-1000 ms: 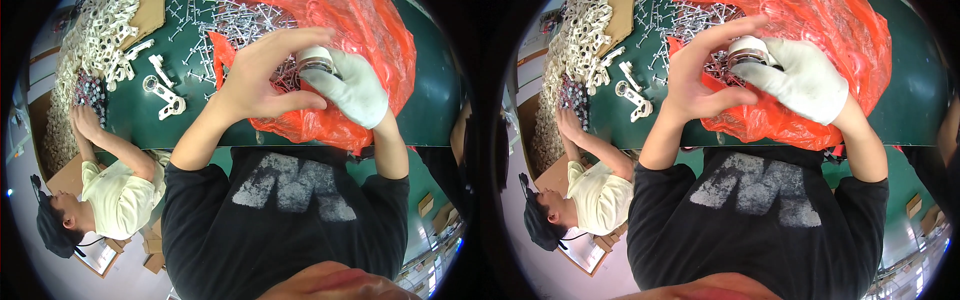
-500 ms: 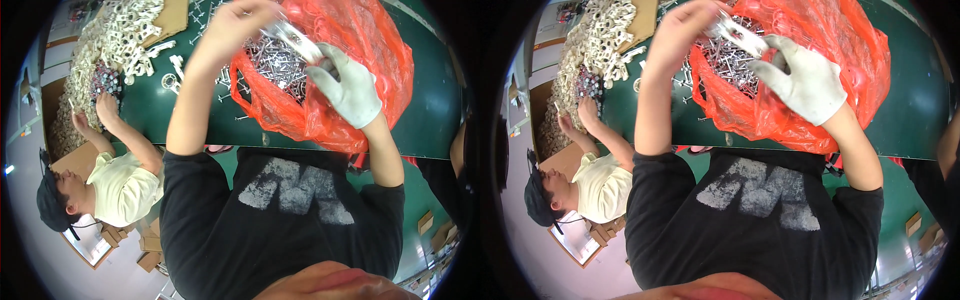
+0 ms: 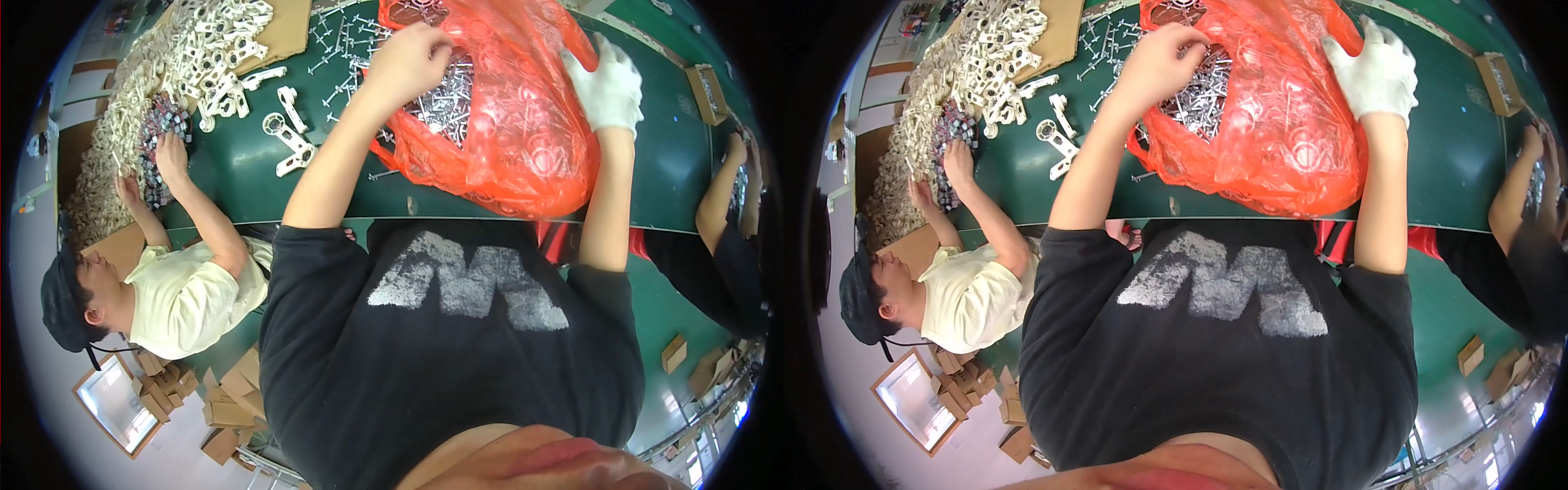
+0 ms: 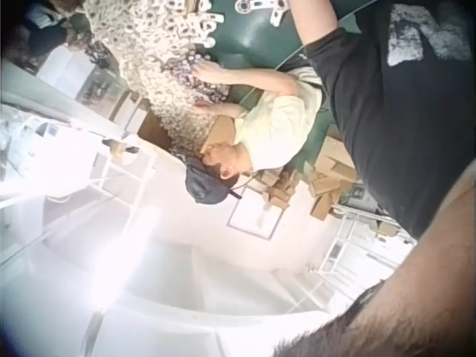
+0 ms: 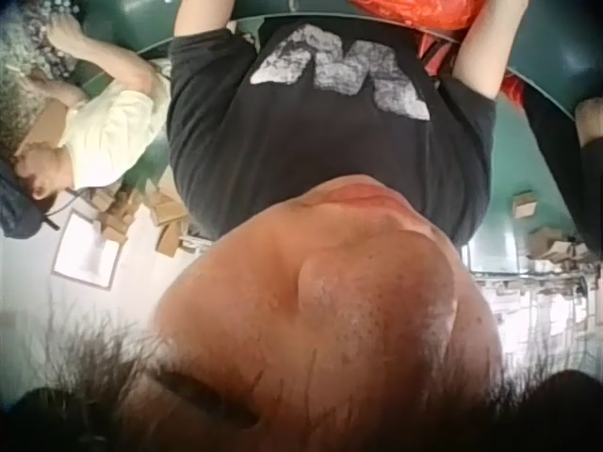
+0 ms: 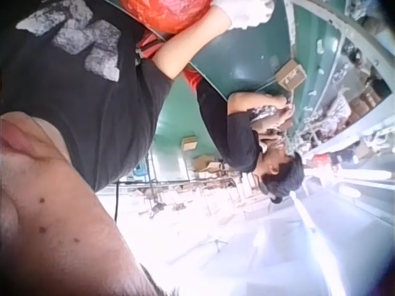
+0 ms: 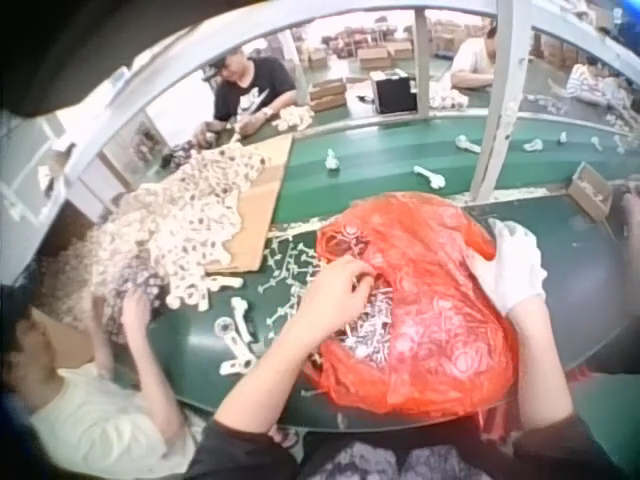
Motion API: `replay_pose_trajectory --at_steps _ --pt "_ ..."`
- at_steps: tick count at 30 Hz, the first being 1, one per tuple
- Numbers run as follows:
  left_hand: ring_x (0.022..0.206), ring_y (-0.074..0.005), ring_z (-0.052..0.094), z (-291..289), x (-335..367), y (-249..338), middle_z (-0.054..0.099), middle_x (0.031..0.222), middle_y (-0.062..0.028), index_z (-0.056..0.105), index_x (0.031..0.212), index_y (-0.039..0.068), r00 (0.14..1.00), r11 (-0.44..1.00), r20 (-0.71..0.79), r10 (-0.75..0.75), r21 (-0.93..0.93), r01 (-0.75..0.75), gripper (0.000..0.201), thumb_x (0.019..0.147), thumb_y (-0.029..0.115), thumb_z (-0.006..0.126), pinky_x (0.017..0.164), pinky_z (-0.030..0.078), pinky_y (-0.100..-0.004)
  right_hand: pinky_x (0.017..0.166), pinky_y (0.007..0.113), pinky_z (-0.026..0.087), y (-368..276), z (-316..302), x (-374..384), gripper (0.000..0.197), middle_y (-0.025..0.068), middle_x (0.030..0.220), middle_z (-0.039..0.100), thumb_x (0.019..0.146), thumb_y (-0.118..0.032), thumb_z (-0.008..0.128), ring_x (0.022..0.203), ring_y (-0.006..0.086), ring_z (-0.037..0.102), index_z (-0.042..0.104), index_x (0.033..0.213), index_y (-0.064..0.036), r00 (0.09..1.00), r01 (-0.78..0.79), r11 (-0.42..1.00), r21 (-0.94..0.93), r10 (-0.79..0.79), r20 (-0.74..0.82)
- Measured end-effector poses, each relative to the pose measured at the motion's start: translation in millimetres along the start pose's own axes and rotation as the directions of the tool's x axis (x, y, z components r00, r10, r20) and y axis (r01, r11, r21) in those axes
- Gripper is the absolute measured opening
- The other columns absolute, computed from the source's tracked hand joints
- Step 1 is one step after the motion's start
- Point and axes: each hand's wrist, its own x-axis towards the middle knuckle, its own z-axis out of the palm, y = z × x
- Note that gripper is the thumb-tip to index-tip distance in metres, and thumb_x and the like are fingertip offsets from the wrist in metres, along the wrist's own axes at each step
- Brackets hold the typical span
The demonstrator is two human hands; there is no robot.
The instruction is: The person assembles small metal parts and plastic housings by hand at an industrial workstation.
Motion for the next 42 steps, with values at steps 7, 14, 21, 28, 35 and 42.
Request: replay_pose_trajectory --at_steps 7,14,21,28,35,42 --pt "0.128 -0.0383 0.053 50.9 -9.5 5.8 0.057 0.139 -0.0182 0.062 0.133 0.011 0.978 0.994 -0.180 0.104 0.003 -0.106 0.047 0.090 0.027 0.068 0.108 0.043 -0.0464 0.091 0.039 0.052 56.5 47.4 32.9 0.041 0.0216 0.111 0.071 0.100 -0.042 0.056 0.104 0.0376 0.069 0.068 0.125 -0.0127 0.989 -0.085 0.870 0.486 0.016 0.146" --pt "0.133 -0.0399 0.050 66.3 -24.6 20.5 0.048 0.150 -0.0199 0.053 0.144 0.015 0.970 0.999 -0.238 0.042 0.027 -0.037 0.064 0.091 0.048 0.066 0.111 0.039 -0.0520 0.095 0.029 0.048 -15.2 -59.3 85.0 0.033 0.0088 0.110 0.072 0.099 -0.023 0.054 0.102 0.0170 0.063 0.070 0.115 0.0007 0.980 0.184 0.533 0.826 -0.165 -0.112" --pt "0.132 -0.0380 0.049 67.4 -22.8 18.7 0.052 0.143 -0.0207 0.061 0.133 0.010 0.949 0.997 -0.307 0.072 0.027 -0.067 0.053 0.089 0.040 0.067 0.109 0.039 -0.0515 0.092 0.028 0.050 -30.7 -93.0 94.9 0.032 0.0075 0.109 0.072 0.102 -0.023 0.051 0.099 0.0158 0.064 0.071 0.114 -0.0015 0.983 0.106 0.444 0.890 -0.181 -0.026" --pt "0.127 -0.0372 0.053 65.9 -22.7 18.9 0.056 0.138 -0.0182 0.068 0.125 0.014 0.949 0.998 -0.309 0.058 0.018 -0.055 0.040 0.088 0.029 0.069 0.107 0.042 -0.0487 0.097 0.034 0.049 34.1 -38.0 79.5 0.047 0.0189 0.120 0.069 0.100 -0.037 0.054 0.109 0.0265 0.066 0.065 0.126 0.0002 0.989 -0.080 0.851 0.518 0.005 0.145" --pt "0.090 -0.0308 0.067 9.3 -22.9 19.0 0.069 0.094 -0.0111 0.074 0.105 0.009 0.885 0.969 -0.465 0.022 -0.209 -0.134 0.019 0.089 0.019 0.069 0.081 0.053 -0.0402 0.107 0.040 0.044 122.4 11.0 101.2 0.073 0.0267 0.133 0.063 0.094 -0.057 0.055 0.126 0.0382 0.061 0.056 0.139 0.0003 0.928 -0.203 0.978 0.049 0.177 0.327" --pt "0.089 -0.0278 0.065 -114.3 -155.3 -13.2 0.069 0.103 -0.0087 0.072 0.107 0.008 0.806 0.875 -0.414 -0.424 0.044 0.483 0.018 0.091 0.013 0.067 0.080 0.053 -0.0380 0.104 0.045 0.047 187.2 90.5 130.5 0.059 0.0274 0.129 0.064 0.088 -0.042 0.059 0.123 0.0407 0.061 0.063 0.132 -0.0013 0.882 -0.062 0.974 -0.219 0.156 0.444"
